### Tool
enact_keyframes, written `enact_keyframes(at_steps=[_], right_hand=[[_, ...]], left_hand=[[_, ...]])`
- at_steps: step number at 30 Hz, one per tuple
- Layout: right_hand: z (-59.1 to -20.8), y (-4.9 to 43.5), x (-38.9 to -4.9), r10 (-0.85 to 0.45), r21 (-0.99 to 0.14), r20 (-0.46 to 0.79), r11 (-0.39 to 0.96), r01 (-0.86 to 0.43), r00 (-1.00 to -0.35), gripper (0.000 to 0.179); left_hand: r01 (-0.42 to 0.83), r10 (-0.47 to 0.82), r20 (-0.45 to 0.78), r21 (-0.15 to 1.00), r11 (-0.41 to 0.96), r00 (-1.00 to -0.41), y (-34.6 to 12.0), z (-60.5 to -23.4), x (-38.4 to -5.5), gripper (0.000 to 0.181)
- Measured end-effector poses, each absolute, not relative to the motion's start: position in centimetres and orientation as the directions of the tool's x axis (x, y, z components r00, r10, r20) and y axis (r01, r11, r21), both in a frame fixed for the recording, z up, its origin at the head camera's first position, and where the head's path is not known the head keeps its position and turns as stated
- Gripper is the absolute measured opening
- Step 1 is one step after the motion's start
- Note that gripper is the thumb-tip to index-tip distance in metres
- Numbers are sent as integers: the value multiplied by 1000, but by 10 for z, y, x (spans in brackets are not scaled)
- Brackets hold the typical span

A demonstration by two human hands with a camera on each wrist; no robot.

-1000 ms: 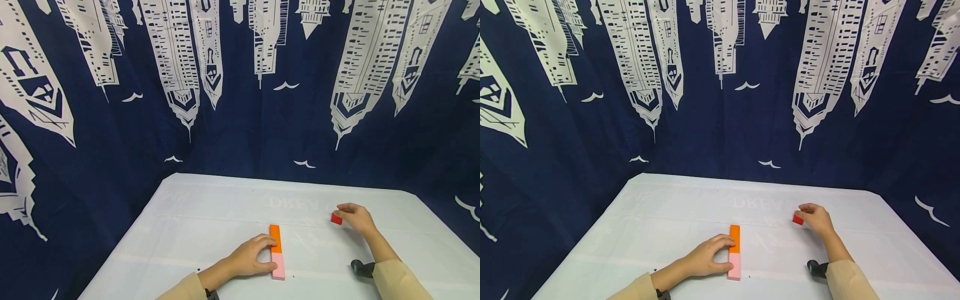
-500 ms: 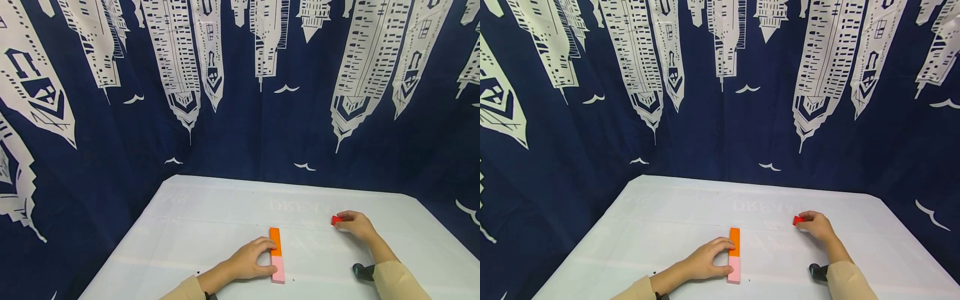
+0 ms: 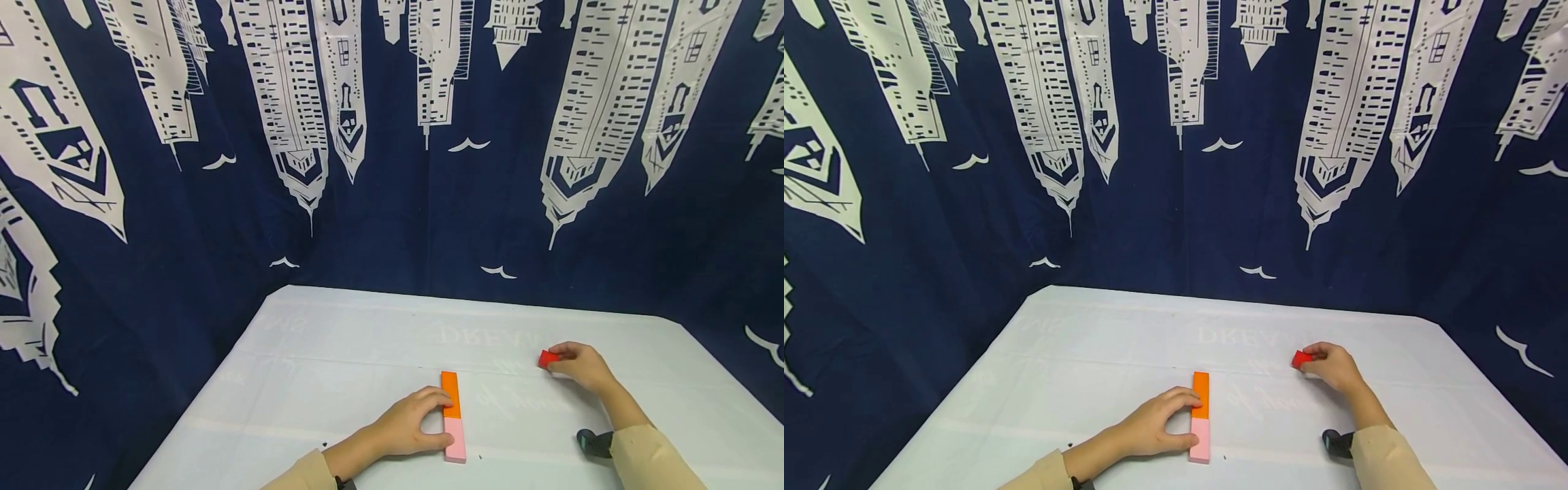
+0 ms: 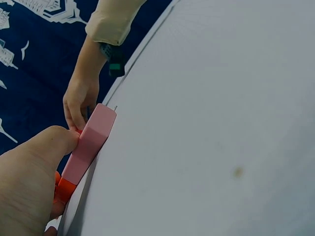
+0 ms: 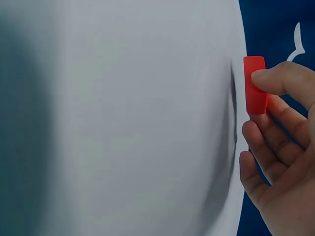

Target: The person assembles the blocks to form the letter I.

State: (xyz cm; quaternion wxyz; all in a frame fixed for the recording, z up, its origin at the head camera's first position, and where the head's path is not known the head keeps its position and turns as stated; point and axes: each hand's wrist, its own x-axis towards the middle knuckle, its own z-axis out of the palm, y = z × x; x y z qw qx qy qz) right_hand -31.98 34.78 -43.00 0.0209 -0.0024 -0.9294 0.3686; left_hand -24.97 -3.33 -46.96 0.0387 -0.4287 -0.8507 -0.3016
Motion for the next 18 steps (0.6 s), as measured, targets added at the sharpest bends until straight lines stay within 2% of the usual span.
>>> enact_keyframes(at_steps=[18], right_hand=[[-410,312,-324,-37,-720,84,688,-87,-996,41]], left_hand=[[744,703,315,486,458,-638,-34,-469,-250,51]])
